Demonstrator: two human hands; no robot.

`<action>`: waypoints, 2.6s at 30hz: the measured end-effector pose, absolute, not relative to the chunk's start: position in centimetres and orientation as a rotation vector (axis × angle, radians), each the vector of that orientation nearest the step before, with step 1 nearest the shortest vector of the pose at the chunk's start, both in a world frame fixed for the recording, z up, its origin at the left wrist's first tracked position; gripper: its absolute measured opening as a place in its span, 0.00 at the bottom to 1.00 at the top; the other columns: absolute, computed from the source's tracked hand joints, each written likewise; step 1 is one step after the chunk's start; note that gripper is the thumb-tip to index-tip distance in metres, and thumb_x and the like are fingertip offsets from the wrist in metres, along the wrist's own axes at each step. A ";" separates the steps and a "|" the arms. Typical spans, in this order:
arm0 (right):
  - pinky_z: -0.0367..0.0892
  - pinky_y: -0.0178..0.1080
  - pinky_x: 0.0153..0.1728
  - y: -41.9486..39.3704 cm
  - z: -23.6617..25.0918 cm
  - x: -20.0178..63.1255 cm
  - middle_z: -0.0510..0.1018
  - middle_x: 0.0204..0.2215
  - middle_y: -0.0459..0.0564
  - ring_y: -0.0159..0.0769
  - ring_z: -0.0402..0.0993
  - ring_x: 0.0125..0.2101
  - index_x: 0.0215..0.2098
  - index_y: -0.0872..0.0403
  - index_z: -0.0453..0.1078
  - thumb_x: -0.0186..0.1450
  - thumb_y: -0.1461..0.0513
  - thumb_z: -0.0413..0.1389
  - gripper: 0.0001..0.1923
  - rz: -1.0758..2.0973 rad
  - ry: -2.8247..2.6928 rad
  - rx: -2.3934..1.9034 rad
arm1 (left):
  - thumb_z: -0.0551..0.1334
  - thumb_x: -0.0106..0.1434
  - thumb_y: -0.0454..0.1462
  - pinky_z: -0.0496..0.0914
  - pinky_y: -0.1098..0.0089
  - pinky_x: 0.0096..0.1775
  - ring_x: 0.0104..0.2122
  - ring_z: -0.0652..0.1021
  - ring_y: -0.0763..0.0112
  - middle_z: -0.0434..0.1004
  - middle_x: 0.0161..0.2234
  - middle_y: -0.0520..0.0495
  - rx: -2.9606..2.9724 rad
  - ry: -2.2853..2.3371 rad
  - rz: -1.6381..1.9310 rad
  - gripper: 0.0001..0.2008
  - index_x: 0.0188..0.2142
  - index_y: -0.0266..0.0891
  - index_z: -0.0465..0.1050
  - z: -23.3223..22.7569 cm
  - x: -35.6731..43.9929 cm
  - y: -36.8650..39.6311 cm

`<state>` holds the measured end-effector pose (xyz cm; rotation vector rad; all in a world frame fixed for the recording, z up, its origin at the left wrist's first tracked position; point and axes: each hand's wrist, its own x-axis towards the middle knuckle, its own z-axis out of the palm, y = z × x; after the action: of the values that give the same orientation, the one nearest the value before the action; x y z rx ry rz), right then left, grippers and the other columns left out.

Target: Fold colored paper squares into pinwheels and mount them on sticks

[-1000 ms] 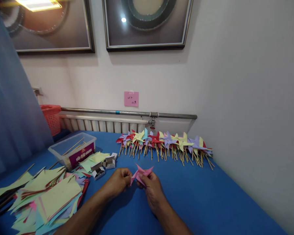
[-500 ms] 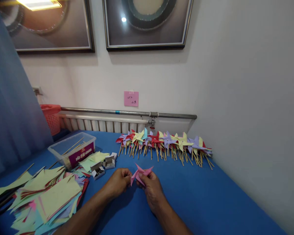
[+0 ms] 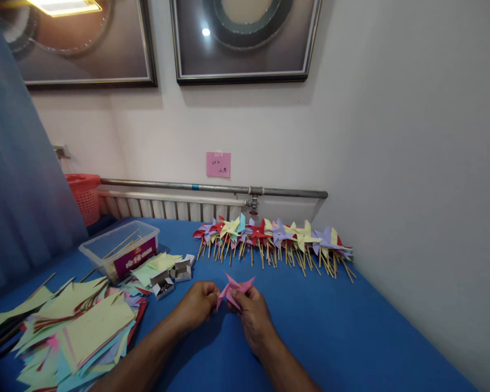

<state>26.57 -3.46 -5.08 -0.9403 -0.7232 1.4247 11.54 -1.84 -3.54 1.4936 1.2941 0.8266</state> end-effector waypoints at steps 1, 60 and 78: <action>0.67 0.37 0.34 -3.5 -5.1 26.6 0.78 0.25 0.46 0.33 0.72 0.27 0.29 0.56 0.75 0.46 0.59 0.74 0.17 1.427 -0.720 -0.942 | 0.56 0.58 0.34 0.56 0.73 0.21 0.15 0.64 0.76 0.66 0.16 0.55 1.491 1.300 0.818 0.08 0.23 0.40 0.66 -3.5 11.6 -1.9; 0.66 0.36 0.29 -2.7 -6.0 26.6 0.78 0.21 0.44 0.33 0.70 0.23 0.27 0.55 0.74 0.46 0.58 0.71 0.15 1.324 -0.706 -0.962 | 0.57 0.61 0.30 0.56 0.72 0.30 0.27 0.71 0.73 0.74 0.23 0.51 1.863 1.545 0.859 0.10 0.26 0.35 0.75 -3.5 12.9 -2.8; 0.66 0.36 0.28 -2.8 -5.5 26.4 0.78 0.22 0.44 0.33 0.71 0.22 0.31 0.55 0.74 0.47 0.57 0.72 0.18 1.327 -0.721 -0.928 | 0.57 0.63 0.32 0.54 0.72 0.28 0.25 0.69 0.73 0.73 0.22 0.52 1.789 1.516 0.935 0.11 0.26 0.35 0.73 -3.7 13.2 -2.8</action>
<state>26.36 -2.82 -5.53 -0.9285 -0.7209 1.3272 13.18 -2.79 -3.69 1.7888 1.5156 0.9353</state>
